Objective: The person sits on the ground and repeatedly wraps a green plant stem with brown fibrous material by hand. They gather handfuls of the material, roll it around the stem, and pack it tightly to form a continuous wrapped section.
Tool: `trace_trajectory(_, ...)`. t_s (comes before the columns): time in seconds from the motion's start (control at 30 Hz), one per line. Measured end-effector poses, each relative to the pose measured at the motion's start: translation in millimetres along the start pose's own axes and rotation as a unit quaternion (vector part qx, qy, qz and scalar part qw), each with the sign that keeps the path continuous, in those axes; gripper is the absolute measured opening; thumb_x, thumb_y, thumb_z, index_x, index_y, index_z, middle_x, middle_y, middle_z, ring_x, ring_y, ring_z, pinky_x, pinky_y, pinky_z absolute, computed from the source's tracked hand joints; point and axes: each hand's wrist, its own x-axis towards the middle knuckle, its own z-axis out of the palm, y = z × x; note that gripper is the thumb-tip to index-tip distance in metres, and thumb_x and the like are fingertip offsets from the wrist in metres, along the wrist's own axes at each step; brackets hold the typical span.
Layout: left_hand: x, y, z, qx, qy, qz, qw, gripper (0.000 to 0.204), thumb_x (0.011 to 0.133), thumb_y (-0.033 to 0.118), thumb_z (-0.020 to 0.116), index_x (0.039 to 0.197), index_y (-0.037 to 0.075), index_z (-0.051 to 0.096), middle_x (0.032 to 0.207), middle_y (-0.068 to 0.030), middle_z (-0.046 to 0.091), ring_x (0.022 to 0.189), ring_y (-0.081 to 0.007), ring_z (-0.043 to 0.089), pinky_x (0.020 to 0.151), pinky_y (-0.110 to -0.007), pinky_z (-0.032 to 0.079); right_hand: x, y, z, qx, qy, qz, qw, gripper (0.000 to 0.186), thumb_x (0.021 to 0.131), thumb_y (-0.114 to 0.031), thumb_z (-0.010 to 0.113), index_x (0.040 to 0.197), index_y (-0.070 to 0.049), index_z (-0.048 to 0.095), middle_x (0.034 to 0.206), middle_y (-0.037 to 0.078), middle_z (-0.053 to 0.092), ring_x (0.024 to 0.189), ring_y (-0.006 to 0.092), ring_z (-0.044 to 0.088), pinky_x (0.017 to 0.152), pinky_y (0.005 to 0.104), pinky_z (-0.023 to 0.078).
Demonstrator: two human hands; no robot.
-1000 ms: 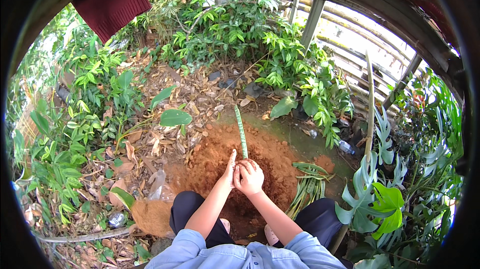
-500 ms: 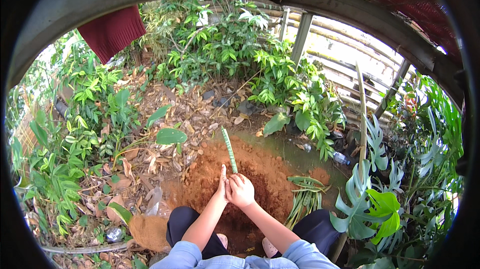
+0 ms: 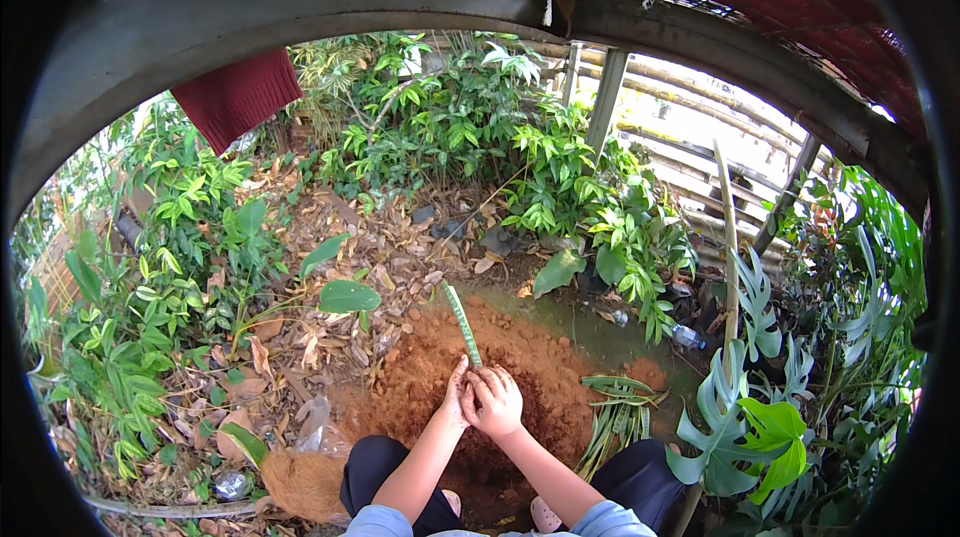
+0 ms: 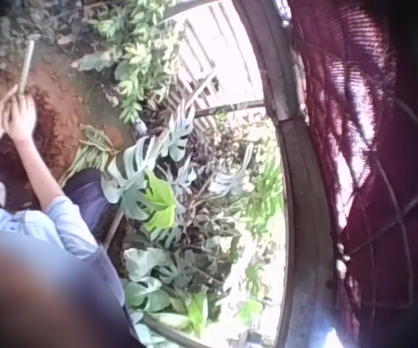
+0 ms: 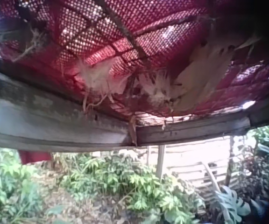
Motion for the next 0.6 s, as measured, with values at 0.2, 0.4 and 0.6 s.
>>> trace_trajectory(0.2,15.8,-3.3,-45.4,0.058,0.014,-0.021,0.998,0.050,0.088,0.054,0.046,0.081,0.006,0.058,0.077,-0.0082,0.062,0.070,-0.0203,0.061,0.065,-0.031,0.052,-20.3,9.8,26.1,0.043,0.005,-0.018,0.999,0.023,0.068,-0.011,0.062,0.088,0.001,0.062,0.089,0.014,0.059,0.084,0.0308,0.059,0.077,0.0393,0.049)
trace_trajectory(0.4,11.1,-6.2,-54.0,0.076,0.068,-0.019,0.995,0.046,0.084,0.055,0.053,0.070,0.011,0.056,0.070,-0.0057,0.060,0.065,-0.0186,0.060,0.060,-0.031,0.051,-33.1,15.3,43.0,0.038,-0.016,-0.013,0.999,0.023,0.068,-0.012,0.062,0.088,0.000,0.062,0.089,0.013,0.059,0.083,0.0302,0.059,0.076,0.0381,0.050)
trace_trajectory(0.6,2.6,-11.6,-9.2,0.051,0.162,0.003,0.985,0.040,0.084,0.053,0.055,0.078,0.014,0.059,0.075,-0.0017,0.061,0.072,-0.0160,0.059,0.067,-0.032,0.051,-20.8,17.4,15.7,0.070,0.047,0.060,0.995,0.013,0.072,-0.010,0.058,0.082,-0.005,0.063,0.084,0.011,0.062,0.078,0.0276,0.061,0.080,0.0385,0.050)
